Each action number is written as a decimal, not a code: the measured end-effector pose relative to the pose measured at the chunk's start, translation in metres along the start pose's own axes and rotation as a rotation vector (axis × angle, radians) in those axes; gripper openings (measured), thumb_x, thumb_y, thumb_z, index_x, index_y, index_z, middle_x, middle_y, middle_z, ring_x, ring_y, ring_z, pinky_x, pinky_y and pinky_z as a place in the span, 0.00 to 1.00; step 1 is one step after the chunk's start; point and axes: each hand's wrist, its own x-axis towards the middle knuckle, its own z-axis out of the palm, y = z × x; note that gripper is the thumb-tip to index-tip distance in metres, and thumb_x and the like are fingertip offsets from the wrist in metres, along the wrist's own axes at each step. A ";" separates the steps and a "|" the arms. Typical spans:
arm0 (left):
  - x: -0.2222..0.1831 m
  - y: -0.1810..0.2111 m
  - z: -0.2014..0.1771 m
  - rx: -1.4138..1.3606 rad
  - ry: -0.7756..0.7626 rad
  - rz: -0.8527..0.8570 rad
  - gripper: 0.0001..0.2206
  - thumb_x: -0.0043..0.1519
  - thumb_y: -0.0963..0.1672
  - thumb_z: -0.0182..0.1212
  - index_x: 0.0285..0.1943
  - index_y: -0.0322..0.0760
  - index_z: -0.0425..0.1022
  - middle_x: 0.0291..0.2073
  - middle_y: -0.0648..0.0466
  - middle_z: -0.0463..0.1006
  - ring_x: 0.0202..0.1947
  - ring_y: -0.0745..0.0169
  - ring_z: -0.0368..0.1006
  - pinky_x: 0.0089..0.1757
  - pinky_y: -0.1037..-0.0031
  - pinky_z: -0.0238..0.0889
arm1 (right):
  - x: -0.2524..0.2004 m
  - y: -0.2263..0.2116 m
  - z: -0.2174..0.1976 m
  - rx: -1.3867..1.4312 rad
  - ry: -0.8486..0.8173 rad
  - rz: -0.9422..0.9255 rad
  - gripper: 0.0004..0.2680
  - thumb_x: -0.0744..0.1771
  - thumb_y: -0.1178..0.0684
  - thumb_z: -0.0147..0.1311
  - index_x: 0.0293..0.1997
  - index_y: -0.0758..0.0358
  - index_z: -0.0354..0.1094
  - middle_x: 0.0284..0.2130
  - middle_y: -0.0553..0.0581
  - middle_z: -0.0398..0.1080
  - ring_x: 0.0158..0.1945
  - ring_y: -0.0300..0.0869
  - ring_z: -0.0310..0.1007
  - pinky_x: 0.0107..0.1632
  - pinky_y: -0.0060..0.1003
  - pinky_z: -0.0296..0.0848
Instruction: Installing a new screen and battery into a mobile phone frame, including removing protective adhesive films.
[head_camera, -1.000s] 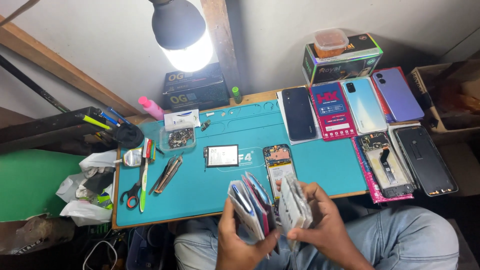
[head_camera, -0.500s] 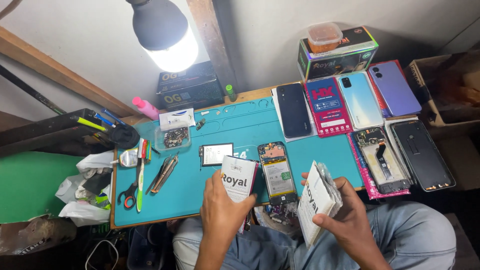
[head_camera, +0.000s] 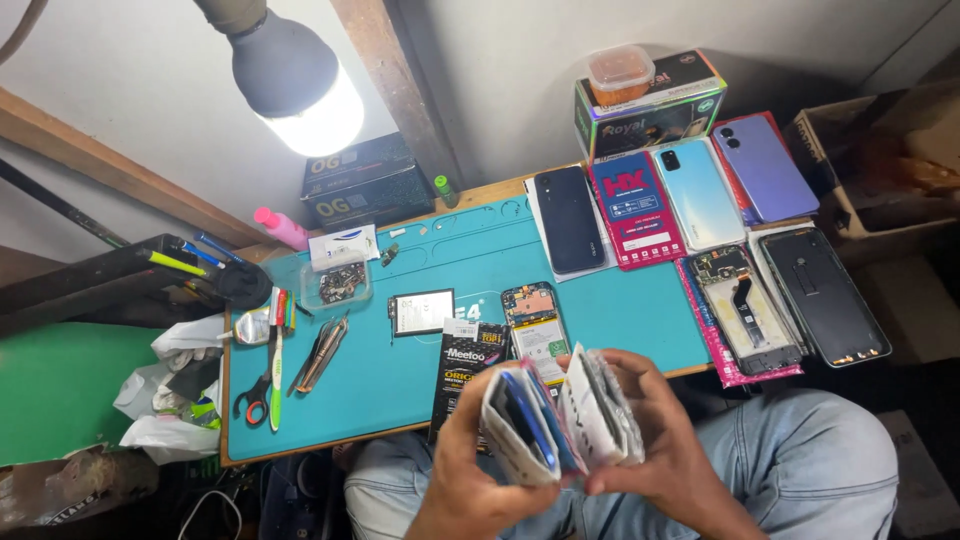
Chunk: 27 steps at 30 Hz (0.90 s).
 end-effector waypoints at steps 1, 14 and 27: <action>-0.001 -0.002 0.005 0.000 -0.006 0.003 0.36 0.49 0.44 0.78 0.70 0.38 0.71 0.62 0.48 0.80 0.61 0.57 0.79 0.60 0.66 0.71 | -0.003 0.002 0.000 0.000 0.005 -0.004 0.45 0.50 0.44 0.85 0.72 0.61 0.56 0.68 0.66 0.73 0.64 0.49 0.79 0.55 0.45 0.85; -0.004 -0.009 0.055 -0.031 -0.183 0.088 0.47 0.55 0.60 0.74 0.80 0.39 0.59 0.81 0.33 0.59 0.82 0.35 0.54 0.72 0.46 0.49 | -0.025 -0.013 -0.002 -0.033 -0.005 -0.415 0.29 0.65 0.29 0.74 0.66 0.57 0.68 0.63 0.68 0.62 0.72 0.60 0.67 0.71 0.57 0.68; 0.052 0.098 0.229 0.710 0.990 0.217 0.13 0.62 0.42 0.59 0.50 0.23 0.75 0.41 0.46 0.83 0.36 0.48 0.77 0.48 0.64 0.69 | -0.074 -0.064 0.015 0.137 0.407 -0.055 0.18 0.71 0.46 0.48 0.68 0.59 0.70 0.74 0.59 0.71 0.74 0.43 0.72 0.72 0.37 0.62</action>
